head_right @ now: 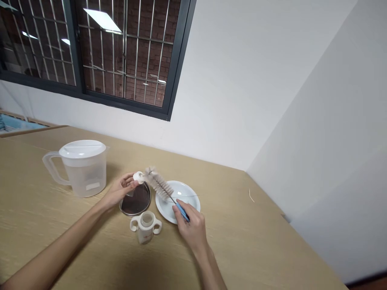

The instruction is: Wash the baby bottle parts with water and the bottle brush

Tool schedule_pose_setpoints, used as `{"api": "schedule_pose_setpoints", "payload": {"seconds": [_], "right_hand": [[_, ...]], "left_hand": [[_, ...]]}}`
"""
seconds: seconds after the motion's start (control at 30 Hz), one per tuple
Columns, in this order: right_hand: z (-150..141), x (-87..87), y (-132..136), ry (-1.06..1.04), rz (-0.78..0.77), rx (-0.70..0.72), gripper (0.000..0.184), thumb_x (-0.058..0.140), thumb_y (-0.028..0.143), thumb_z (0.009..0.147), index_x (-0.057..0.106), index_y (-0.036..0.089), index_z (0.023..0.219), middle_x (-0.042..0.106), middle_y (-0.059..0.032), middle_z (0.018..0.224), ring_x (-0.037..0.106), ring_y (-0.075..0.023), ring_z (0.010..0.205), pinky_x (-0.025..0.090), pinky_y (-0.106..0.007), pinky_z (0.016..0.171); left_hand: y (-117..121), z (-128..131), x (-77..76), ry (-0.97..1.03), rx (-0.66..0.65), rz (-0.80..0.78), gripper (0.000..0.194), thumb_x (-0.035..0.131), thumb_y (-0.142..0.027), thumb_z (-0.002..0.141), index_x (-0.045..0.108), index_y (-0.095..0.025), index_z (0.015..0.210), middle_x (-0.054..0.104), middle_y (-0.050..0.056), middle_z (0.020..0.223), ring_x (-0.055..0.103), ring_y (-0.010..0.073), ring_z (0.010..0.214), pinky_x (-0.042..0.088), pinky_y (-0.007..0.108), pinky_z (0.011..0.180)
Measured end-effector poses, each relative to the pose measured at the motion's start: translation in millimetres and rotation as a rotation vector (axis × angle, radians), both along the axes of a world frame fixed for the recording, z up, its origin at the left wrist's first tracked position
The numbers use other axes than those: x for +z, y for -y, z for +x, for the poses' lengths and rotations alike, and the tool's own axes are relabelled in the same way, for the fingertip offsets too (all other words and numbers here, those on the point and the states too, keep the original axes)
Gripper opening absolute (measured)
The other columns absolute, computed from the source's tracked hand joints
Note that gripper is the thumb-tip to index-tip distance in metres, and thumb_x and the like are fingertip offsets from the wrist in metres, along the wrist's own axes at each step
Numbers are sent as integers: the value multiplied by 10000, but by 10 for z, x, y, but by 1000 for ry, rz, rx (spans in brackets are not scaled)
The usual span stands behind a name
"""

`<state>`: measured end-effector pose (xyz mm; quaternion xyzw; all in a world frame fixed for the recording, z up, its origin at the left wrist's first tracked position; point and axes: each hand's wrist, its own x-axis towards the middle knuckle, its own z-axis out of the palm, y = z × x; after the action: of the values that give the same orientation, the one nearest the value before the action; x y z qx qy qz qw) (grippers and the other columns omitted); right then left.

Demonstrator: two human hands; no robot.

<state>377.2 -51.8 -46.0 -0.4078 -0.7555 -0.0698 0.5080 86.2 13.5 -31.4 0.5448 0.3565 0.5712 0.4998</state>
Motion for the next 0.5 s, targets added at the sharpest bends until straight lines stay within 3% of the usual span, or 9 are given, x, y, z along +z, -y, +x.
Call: {"api": "schedule_pose_setpoints", "payload": {"seconds": [0.13,0.3,0.5], "right_hand": [[15,-15,-8,26,-10,-17,210,649,216,890,701,191,1091,755,-59,969,722,-184,798,573,-269,714],[26,-2,-13,-21,24,-63,195,656,220,885,706,187,1071,755,-61,965,725,-187,809,573,-267,718],[-26,15,21,15,20,41,227,653,181,882,689,187,1105,752,-55,951,714,-169,772,567,-258,690]], "left_hand": [[19,-17,32,5,17,-107,490,694,-547,798,663,-158,1094,692,92,1006,628,173,869,457,243,717],[27,-54,73,45,49,-109,454,683,-547,810,692,-173,1065,674,82,1046,609,161,881,447,236,748],[49,-35,67,139,-92,-167,394,699,-514,812,692,-160,984,681,84,977,627,174,884,462,241,733]]}}
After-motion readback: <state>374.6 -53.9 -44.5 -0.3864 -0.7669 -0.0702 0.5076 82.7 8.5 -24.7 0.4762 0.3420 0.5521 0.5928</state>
